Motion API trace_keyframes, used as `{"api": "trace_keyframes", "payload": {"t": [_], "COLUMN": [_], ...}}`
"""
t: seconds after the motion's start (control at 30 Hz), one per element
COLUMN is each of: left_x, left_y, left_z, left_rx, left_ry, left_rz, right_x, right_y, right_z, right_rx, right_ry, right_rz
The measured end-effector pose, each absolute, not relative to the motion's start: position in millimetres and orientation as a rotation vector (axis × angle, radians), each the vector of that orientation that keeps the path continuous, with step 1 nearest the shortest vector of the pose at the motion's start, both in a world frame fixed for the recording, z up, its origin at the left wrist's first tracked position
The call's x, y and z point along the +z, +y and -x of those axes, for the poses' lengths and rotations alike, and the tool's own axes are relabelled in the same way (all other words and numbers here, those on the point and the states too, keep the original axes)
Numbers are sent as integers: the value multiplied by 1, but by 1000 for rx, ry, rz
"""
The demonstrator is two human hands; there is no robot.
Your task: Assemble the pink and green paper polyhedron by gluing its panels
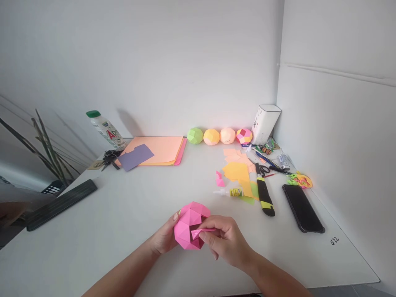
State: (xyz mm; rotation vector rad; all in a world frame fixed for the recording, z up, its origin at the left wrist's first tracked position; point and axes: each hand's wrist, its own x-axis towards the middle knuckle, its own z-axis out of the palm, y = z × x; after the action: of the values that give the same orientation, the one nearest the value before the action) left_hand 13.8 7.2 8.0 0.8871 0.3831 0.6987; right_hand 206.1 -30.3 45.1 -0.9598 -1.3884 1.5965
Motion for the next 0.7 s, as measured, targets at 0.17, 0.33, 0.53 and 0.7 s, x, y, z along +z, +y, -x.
{"api": "trace_keyframes", "payload": {"t": [0.17, 0.33, 0.53, 0.7], "left_x": [9, 5, 6, 5], "left_y": [7, 7, 6, 6], "left_z": [-14, -13, -13, -13], "left_rx": [681, 693, 688, 687], "left_ry": [392, 419, 402, 404], "left_rz": [-891, -878, -852, -858], "right_x": [44, 45, 48, 47], "right_y": [-31, -31, -31, -33], "right_z": [-206, -205, -203, -202], "right_rx": [1591, 1558, 1523, 1515], "right_ry": [-1421, -1441, -1448, -1421], "right_rz": [977, 1020, 1036, 1044]}}
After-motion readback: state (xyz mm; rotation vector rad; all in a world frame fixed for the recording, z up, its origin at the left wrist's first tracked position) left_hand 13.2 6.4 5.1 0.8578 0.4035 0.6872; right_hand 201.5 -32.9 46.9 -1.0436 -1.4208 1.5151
